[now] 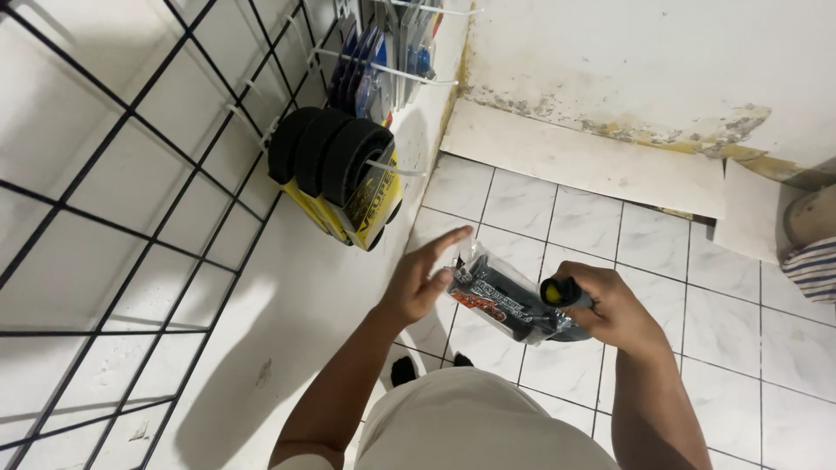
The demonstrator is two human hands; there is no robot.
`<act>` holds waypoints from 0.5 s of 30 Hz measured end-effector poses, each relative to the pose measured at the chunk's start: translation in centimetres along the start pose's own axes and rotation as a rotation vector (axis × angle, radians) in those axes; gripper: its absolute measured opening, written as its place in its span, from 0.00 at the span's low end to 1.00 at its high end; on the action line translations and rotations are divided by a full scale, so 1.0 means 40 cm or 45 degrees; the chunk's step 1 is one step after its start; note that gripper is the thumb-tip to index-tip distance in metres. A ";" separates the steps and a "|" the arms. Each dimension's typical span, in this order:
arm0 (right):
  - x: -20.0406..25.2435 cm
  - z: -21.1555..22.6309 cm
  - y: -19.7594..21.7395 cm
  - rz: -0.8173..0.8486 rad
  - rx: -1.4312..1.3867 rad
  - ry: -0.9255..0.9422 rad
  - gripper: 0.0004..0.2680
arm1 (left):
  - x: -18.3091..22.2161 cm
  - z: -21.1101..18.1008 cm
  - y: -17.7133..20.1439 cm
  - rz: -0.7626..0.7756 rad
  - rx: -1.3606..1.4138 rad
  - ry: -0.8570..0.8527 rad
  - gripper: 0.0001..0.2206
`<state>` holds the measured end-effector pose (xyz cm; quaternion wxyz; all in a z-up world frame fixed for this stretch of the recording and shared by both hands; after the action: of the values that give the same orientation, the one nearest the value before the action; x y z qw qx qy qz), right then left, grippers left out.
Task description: The recorder is wiping and inspecting rubber bicycle handle grips near a parts rack.
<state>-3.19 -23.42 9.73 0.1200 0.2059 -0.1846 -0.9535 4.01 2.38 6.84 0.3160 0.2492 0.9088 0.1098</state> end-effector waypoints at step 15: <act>0.036 -0.042 0.023 0.039 -0.057 0.033 0.02 | 0.025 0.025 -0.043 -0.239 -0.067 0.210 0.07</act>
<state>-3.59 -25.20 8.16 0.1416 0.2126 -0.1650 -0.9526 3.32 1.48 4.93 0.2556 0.1449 0.9478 0.1238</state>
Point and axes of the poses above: each hand's wrist, its own x-axis away from the middle knuckle, its own y-axis out of the back of the hand, z = x × y, the point moved 5 cm from there along -x, towards the middle knuckle, and after that the axes turned 7 degrees about -x, right-handed, at the moved point
